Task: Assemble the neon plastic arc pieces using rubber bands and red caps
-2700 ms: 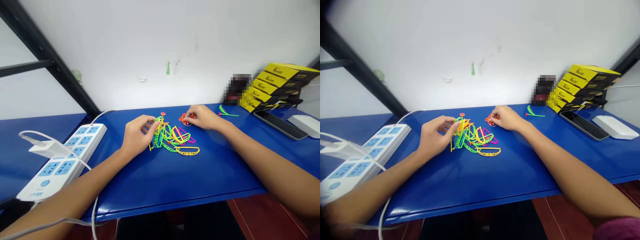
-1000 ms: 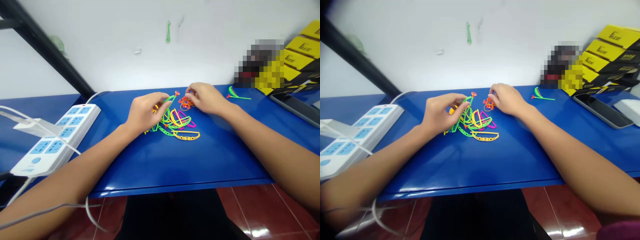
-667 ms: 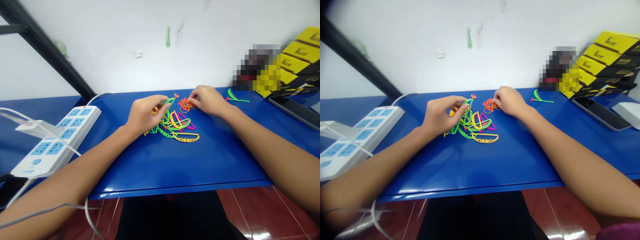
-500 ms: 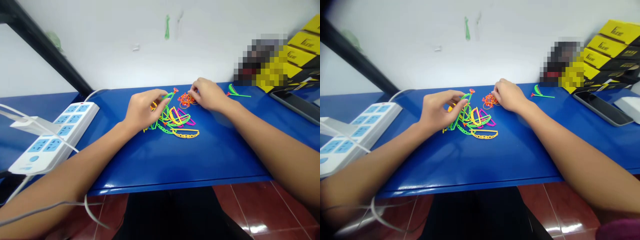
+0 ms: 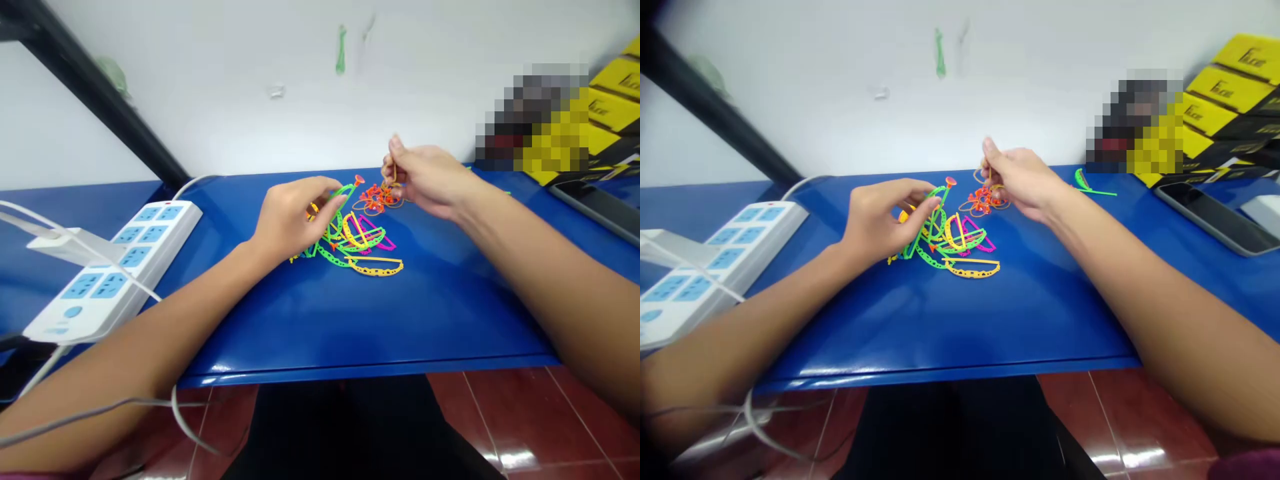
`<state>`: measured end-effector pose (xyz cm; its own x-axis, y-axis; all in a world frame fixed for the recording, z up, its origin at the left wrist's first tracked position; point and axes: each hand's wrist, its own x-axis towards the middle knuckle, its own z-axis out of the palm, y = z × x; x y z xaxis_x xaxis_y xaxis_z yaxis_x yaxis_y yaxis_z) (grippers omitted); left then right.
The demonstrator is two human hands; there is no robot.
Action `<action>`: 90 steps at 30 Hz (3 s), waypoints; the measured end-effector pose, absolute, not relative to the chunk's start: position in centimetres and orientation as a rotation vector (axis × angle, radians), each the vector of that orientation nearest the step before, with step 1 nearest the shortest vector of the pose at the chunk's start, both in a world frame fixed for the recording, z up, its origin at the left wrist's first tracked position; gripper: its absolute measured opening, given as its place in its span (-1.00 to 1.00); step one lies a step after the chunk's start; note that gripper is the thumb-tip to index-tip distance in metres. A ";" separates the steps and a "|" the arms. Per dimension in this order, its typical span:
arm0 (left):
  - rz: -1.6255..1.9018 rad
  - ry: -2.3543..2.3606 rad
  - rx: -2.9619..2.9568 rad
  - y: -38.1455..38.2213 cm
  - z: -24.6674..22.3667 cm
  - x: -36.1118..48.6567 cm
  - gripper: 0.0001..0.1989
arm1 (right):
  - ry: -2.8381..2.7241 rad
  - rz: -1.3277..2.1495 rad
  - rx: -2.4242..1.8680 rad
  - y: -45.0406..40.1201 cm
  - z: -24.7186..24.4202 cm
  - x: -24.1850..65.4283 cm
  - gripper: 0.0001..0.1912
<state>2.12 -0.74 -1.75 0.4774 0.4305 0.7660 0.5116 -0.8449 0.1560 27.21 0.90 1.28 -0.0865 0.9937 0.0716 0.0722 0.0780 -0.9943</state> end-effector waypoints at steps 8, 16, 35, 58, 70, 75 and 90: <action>-1.347 -0.848 -2.623 -0.7 -1.7 2.1 -0.84 | -1.337 1.488 -1.064 -0.1 2.3 26.7 -0.33; -1.340 -0.928 -2.641 -0.6 -1.9 2.0 -0.77 | -1.523 1.519 -1.075 -0.4 1.7 26.7 -0.53; -1.224 -0.836 -2.566 -0.7 -0.9 1.3 -0.80 | -1.814 1.046 -0.955 -2.1 1.6 25.2 -0.49; -1.393 -0.658 -2.604 -0.7 -1.0 1.7 -0.83 | -1.826 1.160 -0.933 -2.1 0.6 24.6 -0.57; -1.365 -0.700 -2.602 -0.8 -1.1 1.8 -0.77 | -1.749 1.081 -0.939 -1.9 0.6 24.6 -0.55; -1.396 -0.728 -2.585 -1.1 -1.1 2.0 -0.79 | -1.795 1.139 -0.930 -1.8 0.5 24.7 -0.54; -1.504 -0.900 -2.600 -1.3 -1.7 2.2 -0.87 | -1.877 1.166 -0.876 -1.1 -0.6 24.7 -0.51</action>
<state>2.24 -1.28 -1.67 0.3750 0.4734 0.7971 0.4788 -0.8351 0.2707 24.72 -1.15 -0.64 -0.4879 0.8405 0.2356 0.1612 0.3521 -0.9220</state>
